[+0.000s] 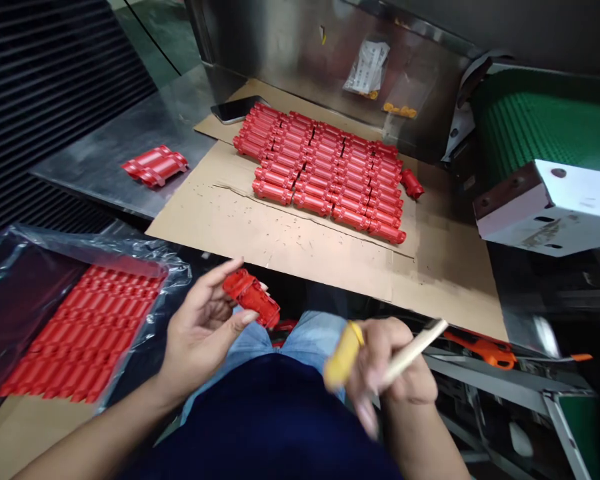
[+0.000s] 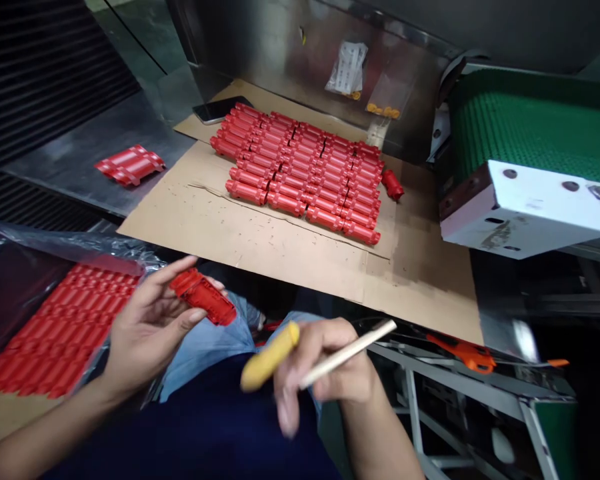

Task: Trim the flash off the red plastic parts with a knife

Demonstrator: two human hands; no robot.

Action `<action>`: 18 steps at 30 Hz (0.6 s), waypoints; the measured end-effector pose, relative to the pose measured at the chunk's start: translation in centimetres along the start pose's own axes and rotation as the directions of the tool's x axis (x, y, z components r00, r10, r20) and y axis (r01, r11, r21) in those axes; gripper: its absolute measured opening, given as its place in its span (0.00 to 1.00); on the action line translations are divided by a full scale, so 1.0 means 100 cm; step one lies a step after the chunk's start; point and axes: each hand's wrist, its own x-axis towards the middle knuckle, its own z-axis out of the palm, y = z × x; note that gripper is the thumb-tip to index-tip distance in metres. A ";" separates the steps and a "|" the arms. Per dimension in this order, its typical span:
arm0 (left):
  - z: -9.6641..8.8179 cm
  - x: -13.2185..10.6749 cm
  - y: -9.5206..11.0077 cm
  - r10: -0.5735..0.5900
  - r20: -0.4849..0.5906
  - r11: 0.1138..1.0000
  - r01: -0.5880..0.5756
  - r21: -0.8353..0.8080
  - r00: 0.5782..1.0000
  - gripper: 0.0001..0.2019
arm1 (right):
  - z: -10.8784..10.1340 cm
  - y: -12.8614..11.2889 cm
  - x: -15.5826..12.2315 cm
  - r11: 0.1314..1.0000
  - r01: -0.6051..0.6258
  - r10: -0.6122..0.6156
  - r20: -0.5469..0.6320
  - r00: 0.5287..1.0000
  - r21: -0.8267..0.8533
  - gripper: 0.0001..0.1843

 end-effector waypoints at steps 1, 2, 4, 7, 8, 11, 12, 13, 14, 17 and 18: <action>-0.011 0.018 -0.004 0.032 -0.018 0.985 -0.028 0.168 0.999 0.37 | -0.001 -0.001 0.003 1.000 0.009 -0.008 -0.055 0.998 0.016 0.23; -0.024 0.040 -0.007 0.041 -0.036 0.961 -0.029 0.273 0.999 0.38 | -0.001 -0.001 0.006 0.999 0.021 -0.016 -0.104 0.994 0.042 0.16; -0.054 0.093 -0.013 0.061 -0.077 0.901 -0.022 0.433 0.995 0.29 | 0.000 0.002 0.012 0.995 0.040 -0.023 -0.177 0.984 0.090 0.10; -0.094 0.172 -0.020 0.090 -0.092 0.763 -0.009 0.646 0.992 0.26 | 0.005 0.008 0.017 0.990 0.066 -0.041 -0.195 0.980 0.123 0.11; -0.103 0.194 -0.023 0.101 -0.097 0.724 -0.006 0.689 0.990 0.27 | 0.007 0.010 0.017 0.989 0.076 -0.050 -0.202 0.978 0.124 0.12; -0.119 0.237 -0.033 0.100 -0.091 0.658 0.003 0.753 0.991 0.29 | 0.007 0.012 0.016 0.989 0.083 -0.054 -0.224 0.973 0.121 0.11; -0.122 0.244 -0.036 0.098 -0.092 0.646 0.007 0.763 0.991 0.31 | 0.006 0.012 0.015 0.990 0.082 -0.053 -0.233 0.971 0.118 0.11; -0.123 0.249 -0.038 0.100 -0.093 0.635 0.009 0.772 0.991 0.34 | 0.005 0.012 0.014 0.990 0.079 -0.050 -0.242 0.969 0.113 0.11; -0.122 0.252 -0.039 0.111 -0.092 0.624 0.002 0.782 0.990 0.36 | 0.003 0.013 0.013 0.991 0.080 -0.051 -0.257 0.965 0.104 0.11; -0.102 0.249 -0.038 0.179 -0.031 0.589 -0.082 0.804 0.983 0.38 | -0.002 0.014 0.013 0.995 0.083 -0.060 -0.310 0.949 0.060 0.12; -0.088 0.245 -0.037 0.202 0.020 0.582 -0.136 0.801 0.979 0.35 | -0.003 0.015 0.014 0.996 0.083 -0.064 -0.320 0.945 0.046 0.11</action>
